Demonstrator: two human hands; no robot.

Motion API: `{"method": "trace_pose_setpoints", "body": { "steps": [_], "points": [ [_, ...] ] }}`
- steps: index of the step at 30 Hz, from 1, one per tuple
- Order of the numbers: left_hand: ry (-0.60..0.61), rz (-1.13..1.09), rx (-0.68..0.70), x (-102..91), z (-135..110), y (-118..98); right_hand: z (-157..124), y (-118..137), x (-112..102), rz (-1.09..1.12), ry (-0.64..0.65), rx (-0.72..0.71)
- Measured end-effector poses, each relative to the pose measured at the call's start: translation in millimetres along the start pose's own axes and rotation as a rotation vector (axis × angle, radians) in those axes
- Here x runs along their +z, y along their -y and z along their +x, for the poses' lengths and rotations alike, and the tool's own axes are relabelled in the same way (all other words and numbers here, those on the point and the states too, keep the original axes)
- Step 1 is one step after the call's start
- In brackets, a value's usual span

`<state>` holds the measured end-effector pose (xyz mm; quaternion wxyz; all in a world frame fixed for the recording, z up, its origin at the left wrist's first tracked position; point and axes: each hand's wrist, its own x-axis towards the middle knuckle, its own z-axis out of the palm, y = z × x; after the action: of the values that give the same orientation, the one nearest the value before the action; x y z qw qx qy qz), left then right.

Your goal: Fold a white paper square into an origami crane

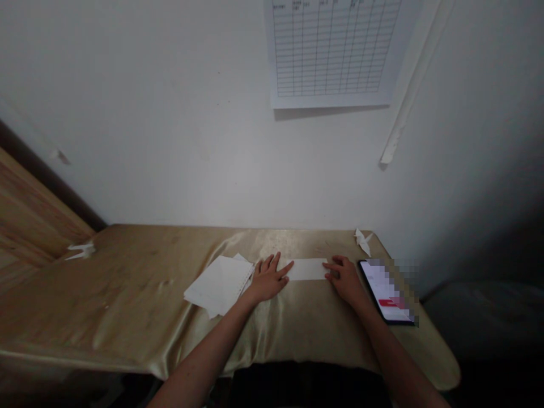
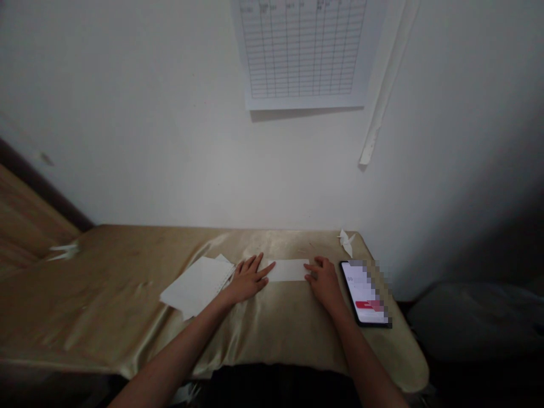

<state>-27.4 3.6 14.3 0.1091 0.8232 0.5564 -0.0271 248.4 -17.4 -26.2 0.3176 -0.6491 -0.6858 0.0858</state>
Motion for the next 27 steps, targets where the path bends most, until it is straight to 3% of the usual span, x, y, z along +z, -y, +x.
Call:
{"method": "trace_pose_setpoints", "body": {
  "steps": [15,27],
  "points": [
    [-0.041,-0.010,-0.028,0.1,-4,-4,-1,-2,-2,0.017,0.035,0.029],
    [-0.267,-0.120,-0.003,2.6,-6,-14,-6,35,-7,-0.209,0.149,0.076]
  ]
}}
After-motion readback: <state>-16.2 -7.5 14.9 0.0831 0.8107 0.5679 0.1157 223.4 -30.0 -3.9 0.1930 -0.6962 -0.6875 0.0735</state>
